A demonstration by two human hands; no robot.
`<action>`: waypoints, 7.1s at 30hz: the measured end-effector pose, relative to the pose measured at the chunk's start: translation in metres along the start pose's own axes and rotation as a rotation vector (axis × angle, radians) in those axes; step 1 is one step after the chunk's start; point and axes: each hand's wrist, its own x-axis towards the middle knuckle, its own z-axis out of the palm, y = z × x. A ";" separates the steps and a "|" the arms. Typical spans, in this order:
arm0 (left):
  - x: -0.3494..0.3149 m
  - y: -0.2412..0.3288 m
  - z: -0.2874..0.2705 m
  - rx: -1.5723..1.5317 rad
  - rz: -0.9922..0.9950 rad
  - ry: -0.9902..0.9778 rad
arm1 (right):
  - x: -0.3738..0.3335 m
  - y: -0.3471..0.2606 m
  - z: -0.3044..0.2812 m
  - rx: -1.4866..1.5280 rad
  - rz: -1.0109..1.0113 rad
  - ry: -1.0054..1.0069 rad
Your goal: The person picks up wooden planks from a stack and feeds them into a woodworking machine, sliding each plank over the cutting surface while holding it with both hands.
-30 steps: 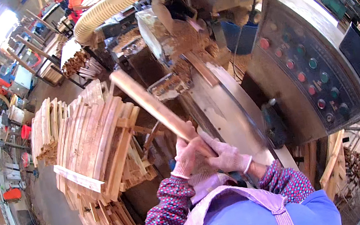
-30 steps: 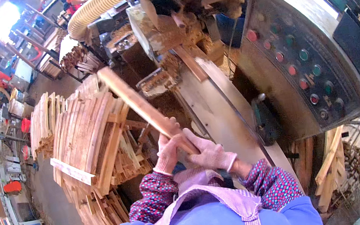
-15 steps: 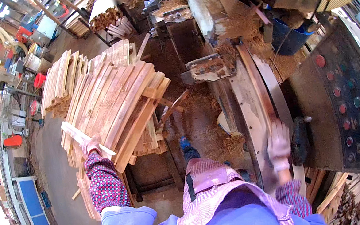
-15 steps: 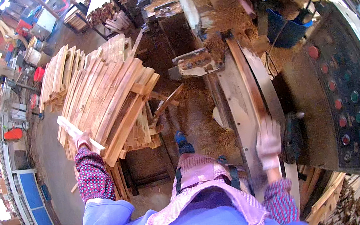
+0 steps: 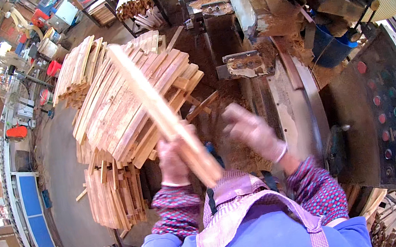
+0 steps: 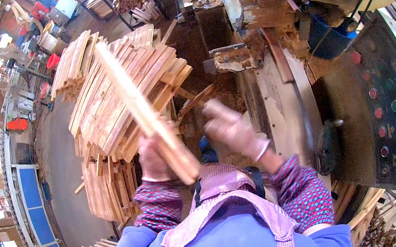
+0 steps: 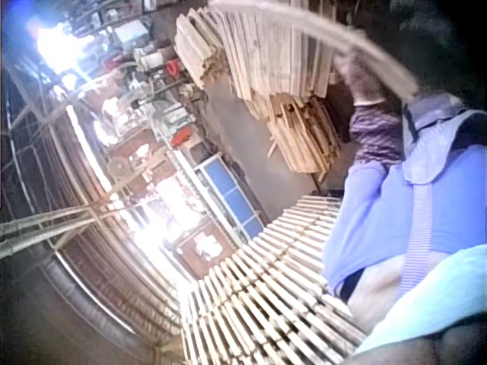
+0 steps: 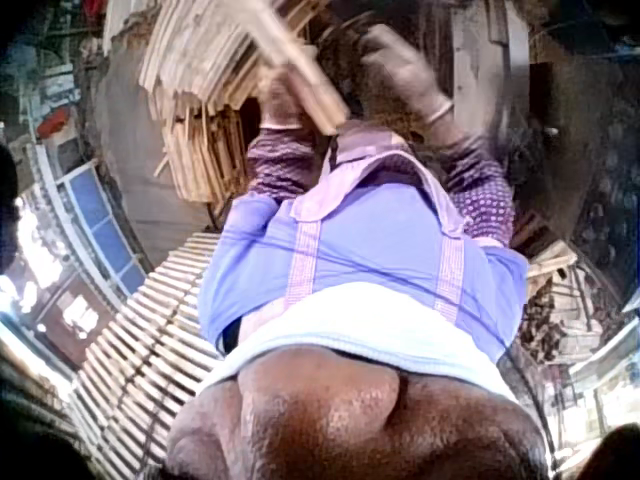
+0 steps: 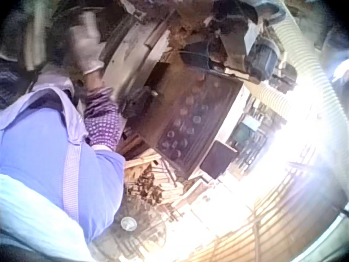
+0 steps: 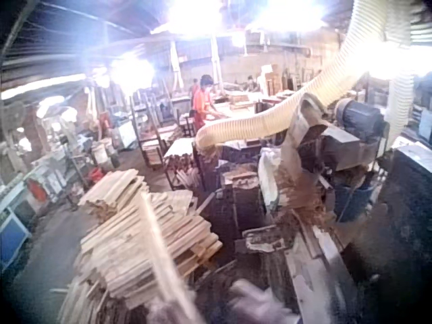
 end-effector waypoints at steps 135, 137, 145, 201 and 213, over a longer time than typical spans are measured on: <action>0.003 -0.127 0.023 -0.264 -0.207 0.303 | -0.073 -0.032 -0.048 -0.763 0.034 -0.346; -0.003 -0.146 0.039 -0.265 -0.293 0.192 | -0.123 -0.006 -0.038 -0.606 0.105 -0.213; 0.030 -0.137 0.082 -0.272 -0.384 0.155 | -0.249 -0.012 -0.045 -0.844 0.566 0.354; 0.024 -0.127 0.053 -0.342 -0.276 0.173 | -0.089 -0.013 -0.032 -0.546 0.106 -0.226; 0.035 -0.148 0.093 -0.150 -0.488 0.109 | -0.198 0.052 -0.103 -1.438 0.320 0.393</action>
